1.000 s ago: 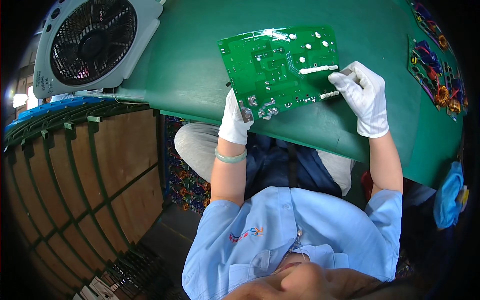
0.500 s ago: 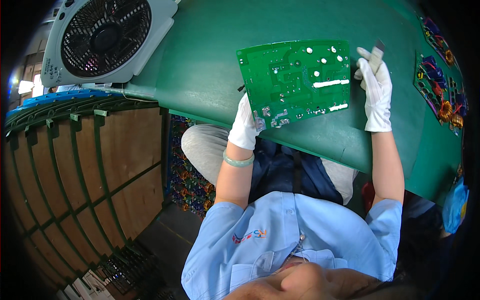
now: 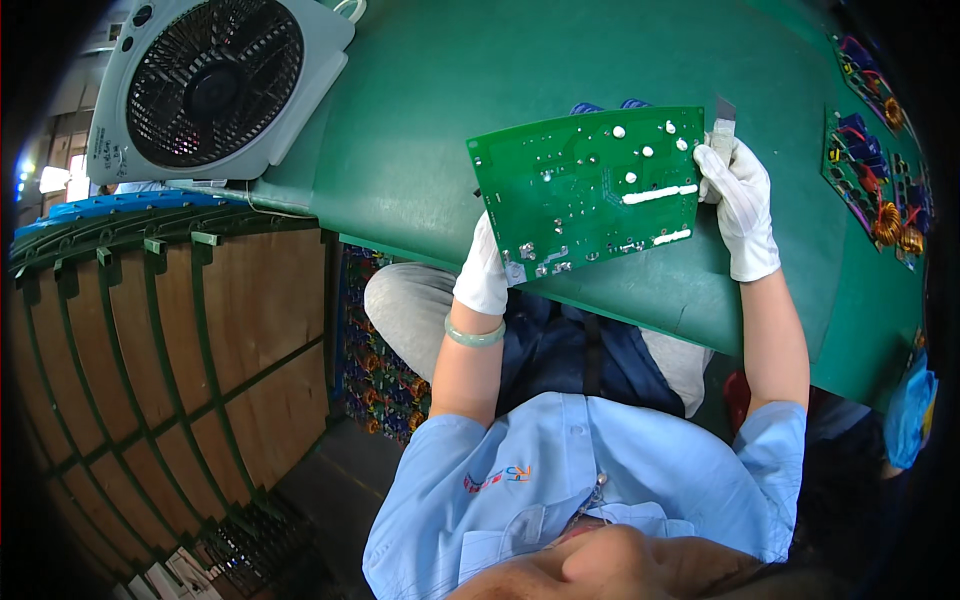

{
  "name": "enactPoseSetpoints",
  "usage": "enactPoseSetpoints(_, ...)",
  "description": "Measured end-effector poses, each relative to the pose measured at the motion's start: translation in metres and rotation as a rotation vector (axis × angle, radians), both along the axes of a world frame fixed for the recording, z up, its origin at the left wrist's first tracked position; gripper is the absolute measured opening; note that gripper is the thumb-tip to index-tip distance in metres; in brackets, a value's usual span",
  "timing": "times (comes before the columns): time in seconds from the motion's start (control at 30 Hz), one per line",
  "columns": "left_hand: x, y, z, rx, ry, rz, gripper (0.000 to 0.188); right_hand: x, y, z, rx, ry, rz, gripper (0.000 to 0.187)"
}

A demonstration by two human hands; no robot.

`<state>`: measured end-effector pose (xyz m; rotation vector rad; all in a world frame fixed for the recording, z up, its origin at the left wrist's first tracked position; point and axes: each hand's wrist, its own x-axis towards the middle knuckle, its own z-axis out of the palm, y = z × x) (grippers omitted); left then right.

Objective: The person uses a metal scraper to remove white residue from the surface of a green circuit board. They flip the board over to clean both sides, scraping along the traces and around components. The person also handles a red wire and a large copper coil attached to the board during the process.

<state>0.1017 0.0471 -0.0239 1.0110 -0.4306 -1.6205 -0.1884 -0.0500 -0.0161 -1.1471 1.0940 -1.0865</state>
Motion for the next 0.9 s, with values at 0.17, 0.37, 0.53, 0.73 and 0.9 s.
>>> enactPoseSetpoints(0.17,0.007,0.006,-0.017,-0.043,-0.015,-0.002,0.037,-0.006,0.003,0.001,0.023,-0.101,0.049,0.03)
enactPoseSetpoints(0.37,0.013,0.009,-0.03,-0.073,-0.016,-0.001,0.038,-0.008,0.004,0.0,0.045,-0.135,0.073,0.033)
enactPoseSetpoints(0.53,0.014,0.004,-0.037,-0.108,-0.014,-0.006,0.04,-0.008,0.004,0.0,0.053,-0.155,0.074,0.033)
enactPoseSetpoints(0.73,0.008,0.002,-0.031,-0.101,0.015,0.02,0.041,-0.006,0.005,0.003,0.072,-0.17,0.077,0.031)
enactPoseSetpoints(0.9,0.008,0.002,-0.027,-0.101,0.025,0.04,0.041,-0.003,0.007,0.011,0.078,-0.174,0.081,0.031)
